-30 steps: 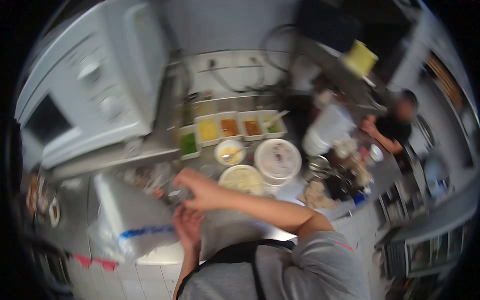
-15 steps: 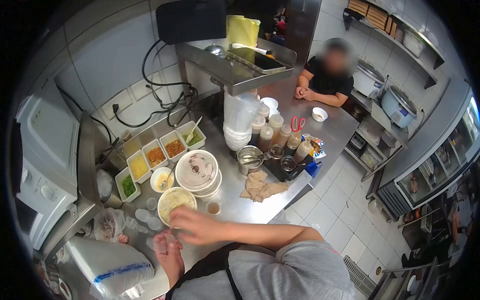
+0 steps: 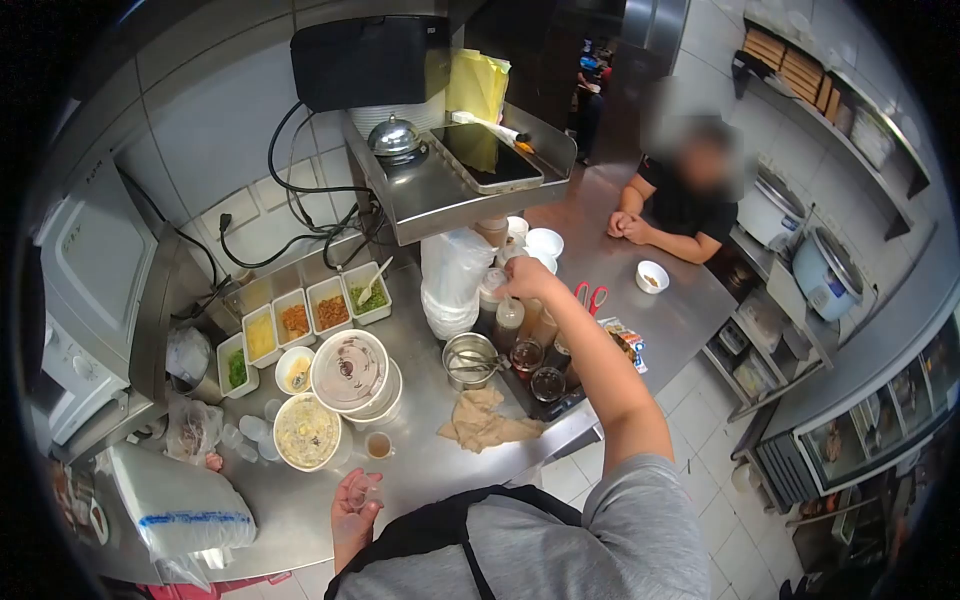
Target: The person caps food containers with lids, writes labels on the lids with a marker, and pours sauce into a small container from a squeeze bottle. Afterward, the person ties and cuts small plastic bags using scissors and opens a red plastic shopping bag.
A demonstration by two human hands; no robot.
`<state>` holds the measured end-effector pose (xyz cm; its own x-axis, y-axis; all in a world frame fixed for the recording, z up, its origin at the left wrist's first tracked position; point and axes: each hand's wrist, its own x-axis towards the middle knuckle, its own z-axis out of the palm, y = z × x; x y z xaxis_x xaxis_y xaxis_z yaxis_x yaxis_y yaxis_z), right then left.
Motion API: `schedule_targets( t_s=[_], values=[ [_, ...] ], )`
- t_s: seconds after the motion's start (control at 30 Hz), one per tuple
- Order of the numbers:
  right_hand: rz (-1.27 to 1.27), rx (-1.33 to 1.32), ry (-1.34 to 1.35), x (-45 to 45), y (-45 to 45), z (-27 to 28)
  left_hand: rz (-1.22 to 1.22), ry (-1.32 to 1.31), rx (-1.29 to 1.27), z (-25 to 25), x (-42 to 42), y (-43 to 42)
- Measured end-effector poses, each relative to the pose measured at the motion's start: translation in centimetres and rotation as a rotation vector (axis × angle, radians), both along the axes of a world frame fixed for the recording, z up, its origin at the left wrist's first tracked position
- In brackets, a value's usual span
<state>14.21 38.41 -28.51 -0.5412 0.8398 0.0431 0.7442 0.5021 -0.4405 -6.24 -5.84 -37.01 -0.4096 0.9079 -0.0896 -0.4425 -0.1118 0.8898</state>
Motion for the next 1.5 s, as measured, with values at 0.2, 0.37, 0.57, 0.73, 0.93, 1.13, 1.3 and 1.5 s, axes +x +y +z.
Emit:
schedule_targets(
  t_s=[0.2, 0.37, 0.57, 0.73, 0.93, 1.13, 1.3, 1.5],
  values=[
    [0.094, -0.024, -0.383, -3.3, 0.7, 0.0, 0.106, 0.024, -0.055, -2.3, 1.5, 0.4],
    [0.066, 0.052, -0.146, -2.8, 0.2, -1.8, 0.121, -0.007, -0.061, -1.4, 2.0, 0.2],
    [-0.127, 0.136, 0.319, -0.2, -3.4, 1.9, 0.101, -0.013, -0.003, 0.5, 1.2, 0.9],
    [-0.237, 0.477, 0.864, 5.8, -6.6, 5.0, 0.004, 0.022, 0.021, 0.9, 0.2, 1.9],
    [-0.180, 0.311, 1.446, 11.0, -11.6, 4.1, -0.105, 0.119, 0.059, 2.6, 0.5, 4.7],
    [-0.101, -0.281, 0.919, 9.3, -19.4, -0.9, -0.083, 0.624, 0.128, 2.0, 0.6, 8.3],
    [0.249, -0.678, 0.484, 2.7, -23.3, -1.0, -0.074, 0.852, 0.096, 1.0, 0.2, 8.6],
    [0.434, -0.779, 0.134, -0.7, -24.2, -1.6, -0.041, 0.821, 0.055, 0.1, -0.3, 7.0]
  ],
)
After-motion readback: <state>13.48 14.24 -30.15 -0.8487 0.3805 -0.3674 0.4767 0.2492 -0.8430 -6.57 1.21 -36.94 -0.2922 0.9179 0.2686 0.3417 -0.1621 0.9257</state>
